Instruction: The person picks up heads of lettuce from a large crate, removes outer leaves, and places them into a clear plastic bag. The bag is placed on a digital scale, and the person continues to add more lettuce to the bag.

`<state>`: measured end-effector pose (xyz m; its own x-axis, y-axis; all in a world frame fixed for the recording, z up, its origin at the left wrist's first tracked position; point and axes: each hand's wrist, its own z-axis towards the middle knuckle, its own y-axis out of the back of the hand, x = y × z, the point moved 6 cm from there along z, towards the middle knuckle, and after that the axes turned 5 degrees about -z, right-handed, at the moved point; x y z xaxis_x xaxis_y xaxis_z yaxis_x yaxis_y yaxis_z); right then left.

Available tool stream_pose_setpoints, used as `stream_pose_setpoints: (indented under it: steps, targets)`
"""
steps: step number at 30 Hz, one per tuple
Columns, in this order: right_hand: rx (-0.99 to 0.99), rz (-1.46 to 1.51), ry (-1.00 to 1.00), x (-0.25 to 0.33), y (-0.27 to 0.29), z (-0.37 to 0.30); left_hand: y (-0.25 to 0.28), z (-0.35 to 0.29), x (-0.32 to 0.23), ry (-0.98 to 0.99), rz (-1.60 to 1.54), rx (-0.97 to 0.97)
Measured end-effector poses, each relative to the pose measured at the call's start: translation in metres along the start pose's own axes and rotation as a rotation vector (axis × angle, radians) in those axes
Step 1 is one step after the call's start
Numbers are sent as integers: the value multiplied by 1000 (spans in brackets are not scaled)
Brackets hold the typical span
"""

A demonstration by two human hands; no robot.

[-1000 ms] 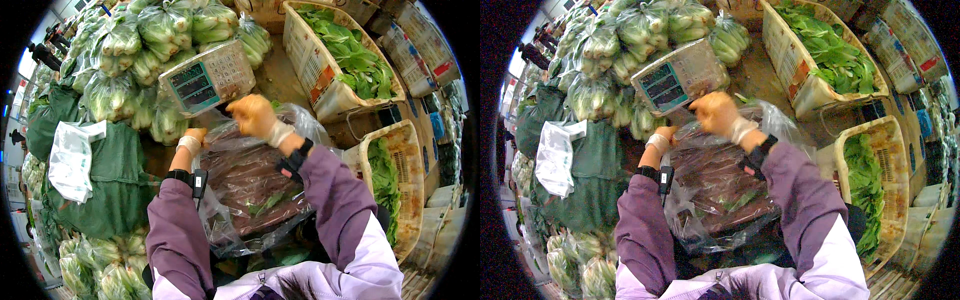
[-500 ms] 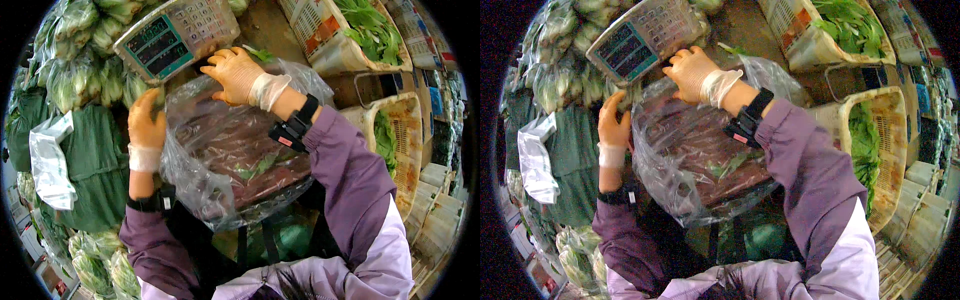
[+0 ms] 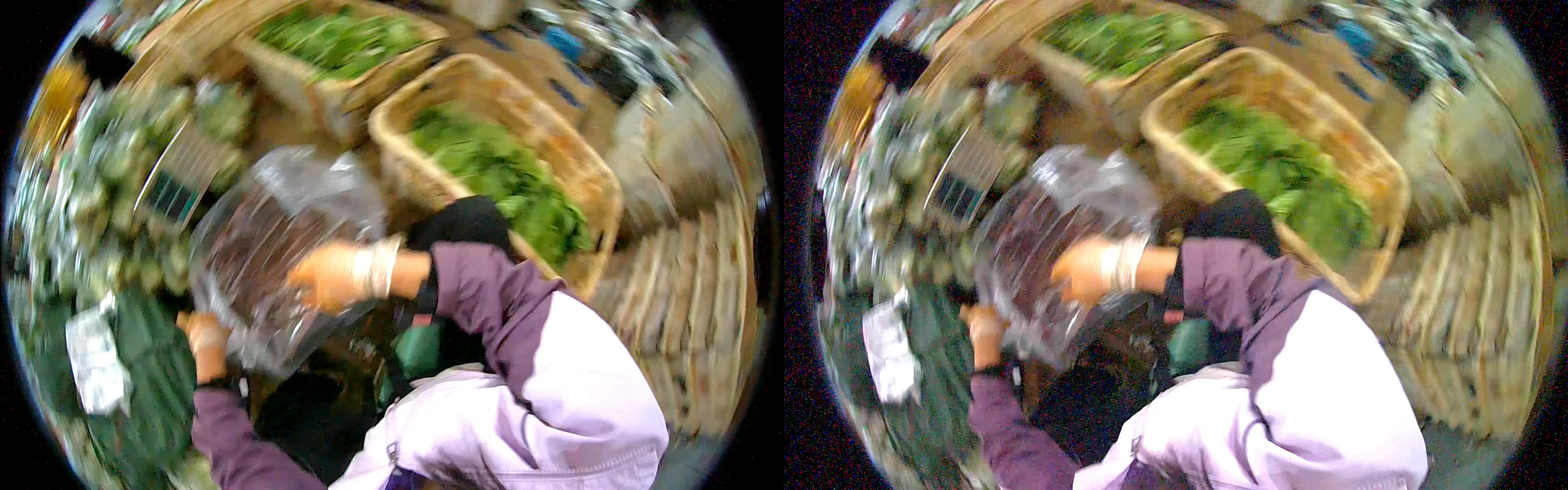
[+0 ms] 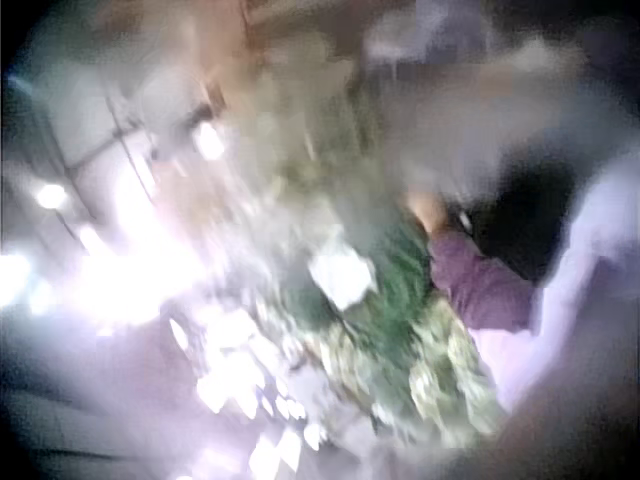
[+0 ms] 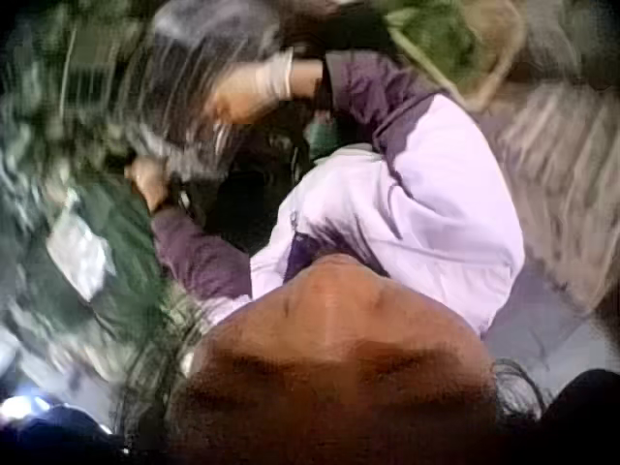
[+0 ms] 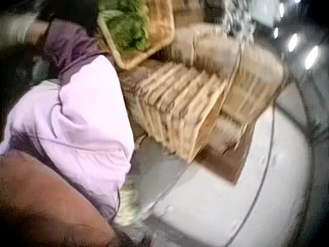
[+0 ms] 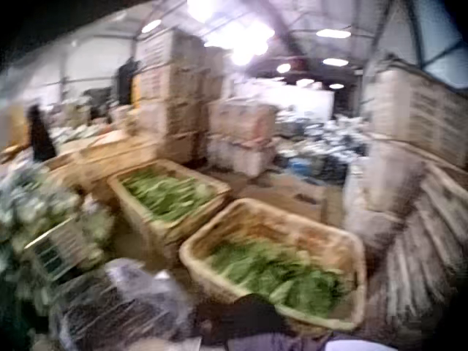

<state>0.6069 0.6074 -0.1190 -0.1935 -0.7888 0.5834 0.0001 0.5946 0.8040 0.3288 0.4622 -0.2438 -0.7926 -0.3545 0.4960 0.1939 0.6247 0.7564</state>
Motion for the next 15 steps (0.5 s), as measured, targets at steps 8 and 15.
stream_pose_setpoints:
  steps: [8, 15]
  targets:
    - [-391, 185, -74, -10, 19, -234, 137, -84, -52, -165, -660, -268]
    - [-489, 212, -753, -157, 63, -381, 257, -136, -178, -731, -1266, 241]
